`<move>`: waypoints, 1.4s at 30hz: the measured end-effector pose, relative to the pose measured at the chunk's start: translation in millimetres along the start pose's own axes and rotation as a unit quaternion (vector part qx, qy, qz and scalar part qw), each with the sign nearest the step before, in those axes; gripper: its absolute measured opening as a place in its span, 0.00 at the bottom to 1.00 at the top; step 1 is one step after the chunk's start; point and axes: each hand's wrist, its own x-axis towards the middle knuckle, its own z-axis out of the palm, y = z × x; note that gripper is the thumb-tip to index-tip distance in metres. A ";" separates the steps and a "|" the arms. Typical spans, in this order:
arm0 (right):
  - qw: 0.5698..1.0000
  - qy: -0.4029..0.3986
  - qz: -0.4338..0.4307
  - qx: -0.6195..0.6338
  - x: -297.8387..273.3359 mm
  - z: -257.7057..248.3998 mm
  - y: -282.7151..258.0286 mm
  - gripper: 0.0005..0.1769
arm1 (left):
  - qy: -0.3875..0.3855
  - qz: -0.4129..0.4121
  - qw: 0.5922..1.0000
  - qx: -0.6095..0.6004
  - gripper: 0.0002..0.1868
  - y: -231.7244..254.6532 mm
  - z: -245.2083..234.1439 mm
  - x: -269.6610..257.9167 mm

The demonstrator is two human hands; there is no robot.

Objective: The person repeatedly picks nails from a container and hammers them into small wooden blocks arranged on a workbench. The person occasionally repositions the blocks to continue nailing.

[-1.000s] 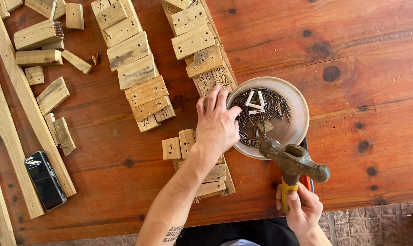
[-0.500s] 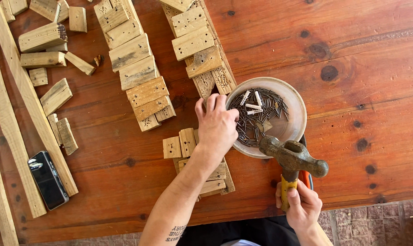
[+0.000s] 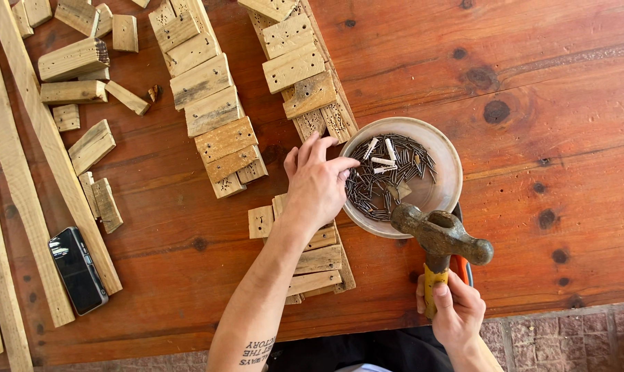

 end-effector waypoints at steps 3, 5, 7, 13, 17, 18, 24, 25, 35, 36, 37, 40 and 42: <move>1.000 -0.003 -0.013 0.001 -1.2 -2.9 5.7 0.24 | -0.050 -0.049 0.997 0.014 0.14 13.7 -12.3 -0.9; 1.000 -0.005 -0.019 0.010 0.7 -0.7 2.8 0.24 | -0.068 -0.064 0.994 0.050 0.16 26.5 -17.3 -3.6; 1.000 -0.009 -0.023 0.019 0.9 0.0 1.6 0.25 | -0.087 -0.081 0.989 0.087 0.18 29.5 -12.0 -2.8; 1.000 -0.009 -0.016 0.003 0.3 -2.7 4.2 0.24 | -0.065 -0.068 0.984 0.153 0.14 27.5 1.3 3.0; 1.000 -0.012 -0.023 -0.008 1.4 -0.2 -1.4 0.24 | -0.005 -0.070 0.996 0.055 0.05 21.1 2.9 3.1; 1.000 -0.012 -0.018 -0.008 1.8 -0.2 -1.8 0.25 | 0.013 -0.061 0.998 0.008 0.06 16.8 4.7 4.6; 1.000 -0.011 -0.021 -0.017 1.9 -1.2 -0.7 0.24 | -0.019 -0.041 0.999 0.016 0.12 8.0 -15.0 -2.9; 1.000 -0.011 -0.022 -0.017 1.4 -1.4 -0.7 0.24 | -0.019 -0.041 0.999 0.016 0.12 14.7 -18.7 -5.5; 1.000 -0.014 -0.014 -0.020 1.9 -1.4 0.4 0.25 | -0.062 -0.050 0.982 0.169 0.20 16.3 14.1 2.3; 1.000 -0.012 -0.015 -0.014 1.2 -1.9 2.3 0.25 | -0.040 -0.052 0.984 0.167 0.14 15.4 16.5 1.6; 1.000 -0.013 -0.015 -0.013 0.4 -2.8 4.3 0.25 | -0.040 -0.053 0.984 0.167 0.14 15.3 16.0 0.6; 1.000 -0.007 -0.004 0.001 -1.5 -3.8 6.9 0.25 | -0.021 -0.059 0.990 0.128 0.08 14.0 16.4 -1.8; 1.000 -0.007 0.000 -0.007 -0.8 -2.8 4.5 0.25 | -0.025 -0.064 0.991 0.116 0.08 12.1 18.6 -1.8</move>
